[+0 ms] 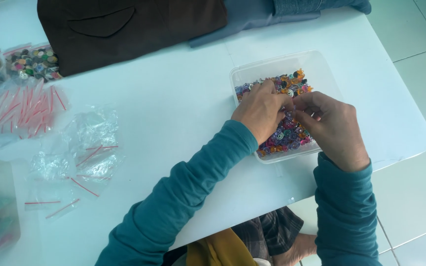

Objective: Sorting small pink buttons from a container and placing them into small plastic bags

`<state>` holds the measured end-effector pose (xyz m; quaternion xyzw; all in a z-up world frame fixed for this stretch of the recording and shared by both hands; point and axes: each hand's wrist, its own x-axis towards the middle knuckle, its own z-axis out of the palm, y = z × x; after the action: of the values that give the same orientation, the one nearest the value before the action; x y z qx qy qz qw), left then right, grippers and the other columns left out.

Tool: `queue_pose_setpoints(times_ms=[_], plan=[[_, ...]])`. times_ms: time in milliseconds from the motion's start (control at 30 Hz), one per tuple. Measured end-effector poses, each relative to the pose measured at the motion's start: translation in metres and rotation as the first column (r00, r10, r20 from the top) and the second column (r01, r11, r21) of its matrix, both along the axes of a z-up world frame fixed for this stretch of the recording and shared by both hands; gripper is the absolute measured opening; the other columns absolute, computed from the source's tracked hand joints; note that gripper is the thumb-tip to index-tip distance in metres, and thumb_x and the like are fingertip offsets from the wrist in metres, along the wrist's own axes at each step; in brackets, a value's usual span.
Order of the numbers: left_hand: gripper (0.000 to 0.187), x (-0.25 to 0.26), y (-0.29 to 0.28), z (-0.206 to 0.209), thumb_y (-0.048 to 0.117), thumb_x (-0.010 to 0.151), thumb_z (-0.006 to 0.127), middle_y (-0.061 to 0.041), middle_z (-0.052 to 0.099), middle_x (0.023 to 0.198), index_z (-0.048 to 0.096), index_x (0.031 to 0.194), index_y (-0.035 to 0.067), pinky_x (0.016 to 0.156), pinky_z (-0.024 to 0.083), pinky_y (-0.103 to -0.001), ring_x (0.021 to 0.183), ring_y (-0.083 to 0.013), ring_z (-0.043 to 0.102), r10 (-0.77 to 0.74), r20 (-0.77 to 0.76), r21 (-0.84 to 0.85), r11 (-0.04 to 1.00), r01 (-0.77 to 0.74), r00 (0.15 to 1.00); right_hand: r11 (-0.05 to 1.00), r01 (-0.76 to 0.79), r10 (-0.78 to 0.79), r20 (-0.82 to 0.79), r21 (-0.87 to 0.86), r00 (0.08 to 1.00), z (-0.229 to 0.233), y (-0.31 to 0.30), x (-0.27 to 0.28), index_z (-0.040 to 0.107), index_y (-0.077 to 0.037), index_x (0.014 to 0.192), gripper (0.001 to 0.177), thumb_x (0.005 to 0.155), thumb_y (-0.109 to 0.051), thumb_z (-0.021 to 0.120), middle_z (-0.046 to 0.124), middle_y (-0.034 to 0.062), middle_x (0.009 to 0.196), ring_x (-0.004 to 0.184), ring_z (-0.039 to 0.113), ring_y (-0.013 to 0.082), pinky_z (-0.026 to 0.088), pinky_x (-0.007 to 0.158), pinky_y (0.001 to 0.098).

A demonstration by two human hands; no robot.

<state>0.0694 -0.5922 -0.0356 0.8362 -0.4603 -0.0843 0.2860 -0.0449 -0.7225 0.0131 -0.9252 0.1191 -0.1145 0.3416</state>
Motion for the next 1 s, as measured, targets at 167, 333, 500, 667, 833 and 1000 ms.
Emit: queue_pose_setpoints(times_ms=[167, 333, 500, 667, 833, 1000], plan=[[0.015, -0.005, -0.011, -0.016, 0.032, 0.096, 0.071, -0.004, 0.046, 0.106, 0.069, 0.104, 0.020, 0.086, 0.052, -0.045, 0.101, -0.0249, 0.057, 0.013, 0.104, 0.137, 0.990, -0.027, 0.994, 0.998, -0.048, 0.045, -0.106, -0.032, 0.993, -0.002, 0.000, 0.004, 0.072, 0.007, 0.119, 0.029, 0.090, 0.006, 0.075, 0.072, 0.0287, 0.095, 0.087, 0.073, 0.0394, 0.059, 0.082, 0.0521], [0.012, -0.006, -0.012, -0.025, 0.027, 0.093, 0.073, -0.005, 0.047, 0.104, 0.067, 0.101, 0.020, 0.083, 0.053, -0.044, 0.097, -0.0269, 0.057, 0.017, 0.151, 0.070, 0.997, -0.028, 0.988, 0.995, -0.072, 0.061, -0.138, -0.074, 0.989, -0.009, -0.002, 0.005, 0.070, 0.004, 0.125, 0.037, 0.089, 0.003, 0.077, 0.073, 0.0262, 0.096, 0.087, 0.074, 0.0381, 0.060, 0.082, 0.0514], [0.017, -0.005, -0.015, -0.035, 0.025, 0.091, 0.076, -0.004, 0.046, 0.099, 0.066, 0.096, 0.013, 0.079, 0.051, -0.042, 0.094, -0.0264, 0.057, 0.038, 0.218, -0.039, 0.999, -0.030, 0.975, 0.992, -0.101, 0.098, -0.039, -0.079, 0.994, -0.017, -0.008, 0.002, 0.069, 0.004, 0.131, 0.041, 0.091, 0.006, 0.076, 0.072, 0.0259, 0.097, 0.087, 0.073, 0.0378, 0.059, 0.082, 0.0514], [0.017, -0.003, -0.008, -0.035, 0.022, 0.090, 0.072, -0.002, 0.044, 0.096, 0.061, 0.096, 0.012, 0.079, 0.053, -0.041, 0.092, -0.0272, 0.057, 0.022, 0.191, -0.250, 0.968, 0.027, 0.981, 0.993, -0.104, 0.109, 0.115, -0.052, 0.987, -0.006, 0.007, -0.003, 0.071, 0.004, 0.128, 0.040, 0.089, 0.012, 0.076, 0.071, 0.0229, 0.096, 0.087, 0.072, 0.0354, 0.059, 0.082, 0.0474], [0.020, -0.015, 0.045, 0.011, 0.013, 0.085, 0.075, -0.011, 0.056, 0.098, 0.060, 0.096, 0.006, 0.082, 0.053, -0.039, 0.089, -0.0273, 0.055, 0.175, 0.298, -0.528, 0.849, 0.009, 0.938, 0.988, -0.150, 0.138, 0.230, 0.033, 0.963, 0.017, 0.047, -0.005, 0.066, 0.002, 0.129, 0.036, 0.095, 0.015, 0.066, 0.072, 0.0133, 0.109, 0.100, 0.068, 0.0204, 0.057, 0.095, 0.0311], [0.022, -0.017, 0.126, 0.040, 0.020, 0.086, 0.078, -0.006, 0.061, 0.100, 0.063, 0.099, 0.012, 0.074, 0.050, -0.040, 0.090, -0.0269, 0.061, 0.305, 0.207, -0.477, 0.861, -0.176, 0.929, 0.957, -0.272, 0.289, 0.354, -0.098, 0.889, 0.027, 0.096, 0.018, 0.073, 0.006, 0.118, 0.023, 0.096, 0.013, 0.076, 0.072, 0.0181, 0.108, 0.093, 0.066, 0.0240, 0.057, 0.083, 0.0320]])
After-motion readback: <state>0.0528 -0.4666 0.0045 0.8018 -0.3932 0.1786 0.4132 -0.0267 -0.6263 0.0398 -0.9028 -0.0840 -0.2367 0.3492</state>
